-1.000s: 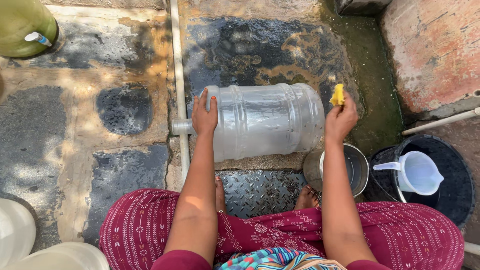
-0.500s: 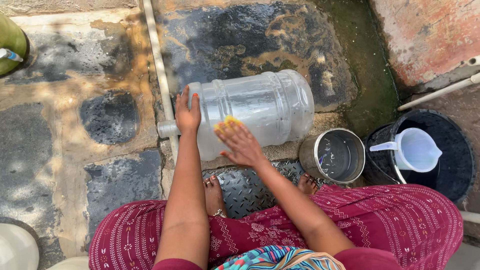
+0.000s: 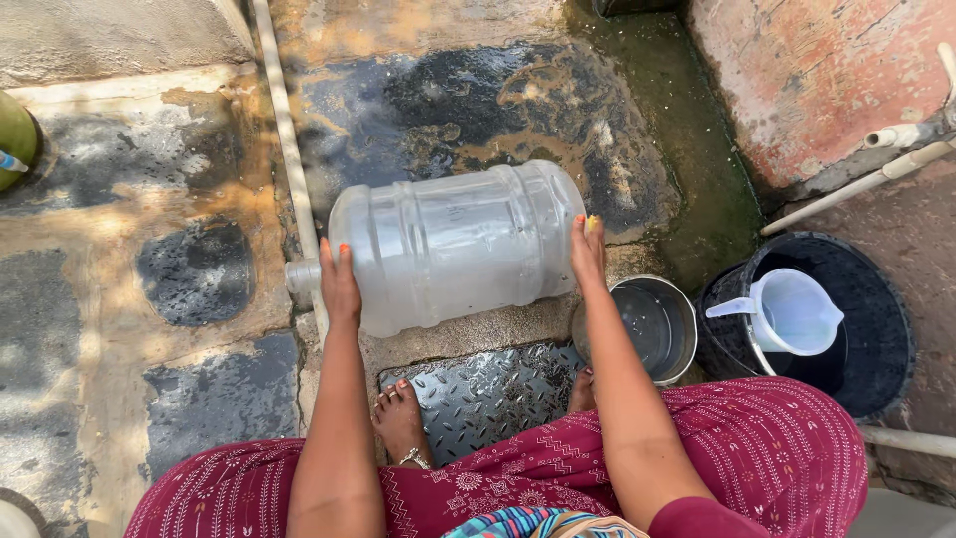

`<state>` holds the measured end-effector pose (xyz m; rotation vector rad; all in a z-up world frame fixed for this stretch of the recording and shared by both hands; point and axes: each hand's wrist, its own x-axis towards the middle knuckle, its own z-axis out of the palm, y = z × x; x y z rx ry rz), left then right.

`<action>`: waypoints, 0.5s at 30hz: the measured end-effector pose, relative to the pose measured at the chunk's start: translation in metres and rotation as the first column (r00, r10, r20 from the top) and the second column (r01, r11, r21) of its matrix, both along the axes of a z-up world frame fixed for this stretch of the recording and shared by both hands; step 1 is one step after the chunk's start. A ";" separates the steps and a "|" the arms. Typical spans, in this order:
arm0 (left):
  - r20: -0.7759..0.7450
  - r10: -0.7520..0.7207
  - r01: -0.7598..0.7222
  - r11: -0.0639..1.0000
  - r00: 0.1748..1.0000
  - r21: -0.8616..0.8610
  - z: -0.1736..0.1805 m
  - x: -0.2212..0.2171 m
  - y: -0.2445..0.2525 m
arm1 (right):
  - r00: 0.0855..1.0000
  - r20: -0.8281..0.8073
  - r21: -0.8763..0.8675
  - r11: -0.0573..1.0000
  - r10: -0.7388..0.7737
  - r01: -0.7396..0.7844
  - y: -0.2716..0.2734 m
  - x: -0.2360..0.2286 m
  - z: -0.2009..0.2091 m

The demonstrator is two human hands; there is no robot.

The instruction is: The person cleans the exterior and interior of a large plastic water jug using a sponge, then pours water out of the jug and shakes it to rinse the inside.

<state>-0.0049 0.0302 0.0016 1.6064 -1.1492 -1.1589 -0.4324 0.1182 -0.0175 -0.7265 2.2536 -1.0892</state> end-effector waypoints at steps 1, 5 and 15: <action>0.087 -0.021 0.021 1.000 0.996 0.006 0.002 -0.001 -0.008 | 0.998 -0.061 0.046 0.998 -0.034 0.037 -0.005 -0.002 0.001; 0.295 -0.055 0.028 0.995 0.954 0.093 0.014 -0.001 -0.021 | 0.982 -0.191 0.103 0.995 0.015 0.004 -0.009 0.006 0.017; 0.258 -0.032 -0.009 0.988 0.966 0.157 0.038 -0.019 -0.019 | 0.421 -0.736 0.191 0.759 0.530 -0.622 0.007 0.213 0.083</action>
